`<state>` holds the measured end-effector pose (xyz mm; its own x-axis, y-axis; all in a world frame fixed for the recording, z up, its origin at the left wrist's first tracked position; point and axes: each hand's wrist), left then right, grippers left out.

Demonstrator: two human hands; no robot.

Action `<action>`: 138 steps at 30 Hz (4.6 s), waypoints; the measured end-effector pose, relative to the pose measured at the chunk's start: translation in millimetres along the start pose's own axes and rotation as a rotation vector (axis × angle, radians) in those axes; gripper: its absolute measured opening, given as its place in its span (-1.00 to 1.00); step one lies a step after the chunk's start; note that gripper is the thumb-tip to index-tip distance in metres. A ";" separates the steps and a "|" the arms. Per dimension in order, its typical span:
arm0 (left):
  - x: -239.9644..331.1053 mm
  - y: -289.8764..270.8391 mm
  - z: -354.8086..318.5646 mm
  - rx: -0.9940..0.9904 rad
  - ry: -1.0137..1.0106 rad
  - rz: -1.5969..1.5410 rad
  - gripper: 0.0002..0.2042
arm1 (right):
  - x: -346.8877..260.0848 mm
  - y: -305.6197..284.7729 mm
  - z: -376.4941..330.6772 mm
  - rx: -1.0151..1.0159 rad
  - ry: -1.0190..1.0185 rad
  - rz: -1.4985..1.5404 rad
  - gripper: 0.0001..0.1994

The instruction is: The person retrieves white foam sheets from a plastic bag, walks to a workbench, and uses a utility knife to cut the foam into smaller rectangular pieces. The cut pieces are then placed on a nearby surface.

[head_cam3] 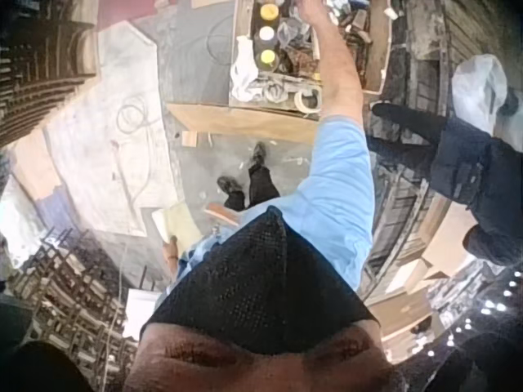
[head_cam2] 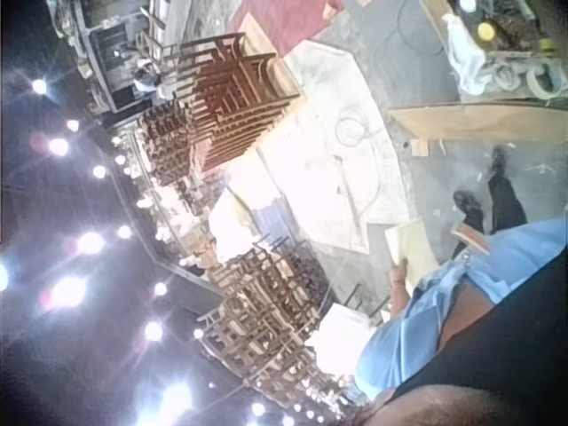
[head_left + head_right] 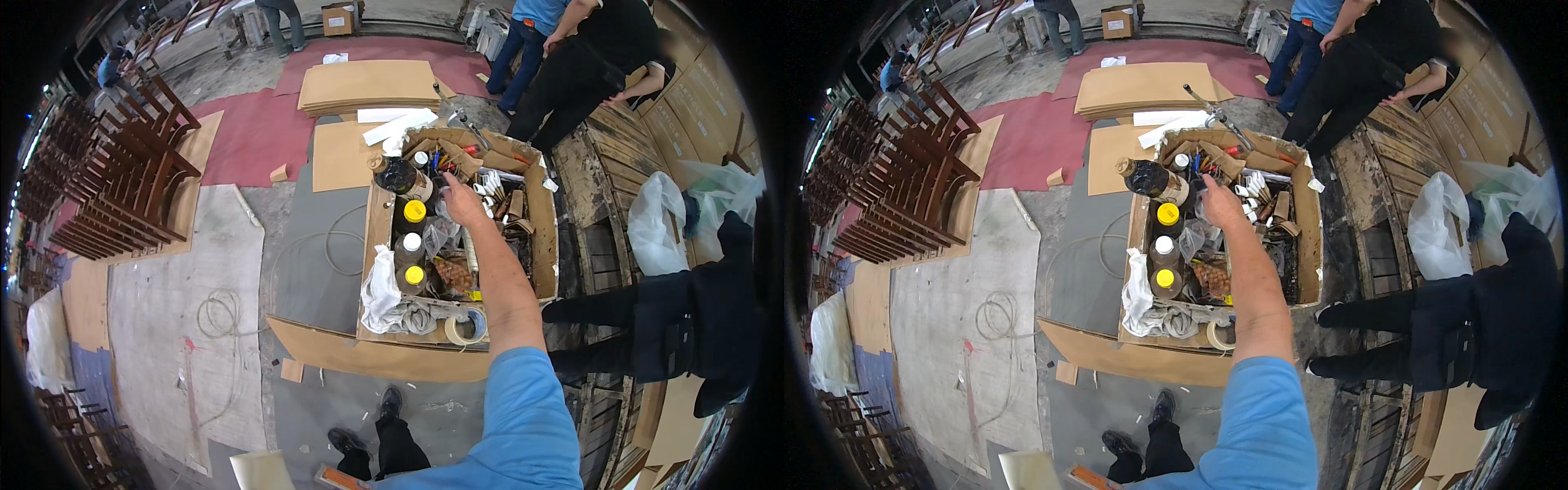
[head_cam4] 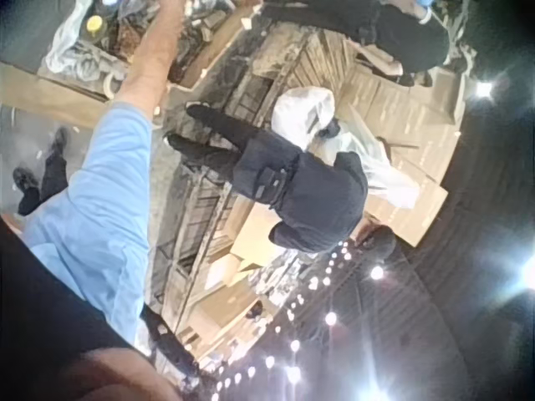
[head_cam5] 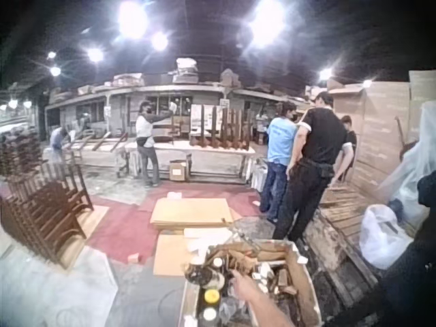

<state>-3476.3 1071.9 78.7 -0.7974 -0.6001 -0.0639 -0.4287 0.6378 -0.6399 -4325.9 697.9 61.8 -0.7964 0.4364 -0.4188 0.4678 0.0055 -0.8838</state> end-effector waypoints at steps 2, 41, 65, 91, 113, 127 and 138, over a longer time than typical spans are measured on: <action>6.3 -7.0 7.2 -0.017 0.068 -0.074 -0.30 | -4.7 6.7 9.9 0.165 0.044 0.104 -0.66; -14.8 3.6 11.4 0.052 0.086 0.015 -0.22 | 11.9 12.1 2.7 0.142 -0.102 0.062 -0.64; -40.9 34.0 -57.6 0.024 -0.048 -0.057 -0.27 | 11.7 16.2 46.9 0.379 0.150 0.270 -0.75; -50.9 15.4 1.1 -0.085 0.052 -0.054 -0.29 | 1.1 30.2 -5.3 -0.094 -0.057 -0.046 -0.55; -24.4 8.0 -8.5 -0.028 0.194 -0.276 -0.48 | 110.4 -101.4 -77.1 0.284 -0.029 0.738 -0.71; 23.4 -17.4 -0.5 0.132 0.319 -0.346 -0.63 | 78.5 -95.1 -242.7 0.070 -0.188 1.328 -0.75; 14.4 -51.0 48.4 0.215 0.311 -0.324 -0.59 | -70.9 125.7 -399.4 -1.354 0.013 1.028 -0.69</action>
<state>-3445.3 1007.4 73.4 -0.7405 -0.5577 0.3750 -0.6042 0.3083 -0.7348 -4057.4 1027.0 63.6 0.0215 0.7553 -0.6551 0.7236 0.4404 0.5315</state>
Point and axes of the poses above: each hand's wrist, its own z-axis towards the middle knuckle, its own y-axis out of the palm, x = y × z, and after that the axes turned 13 degrees about -x, right-handed
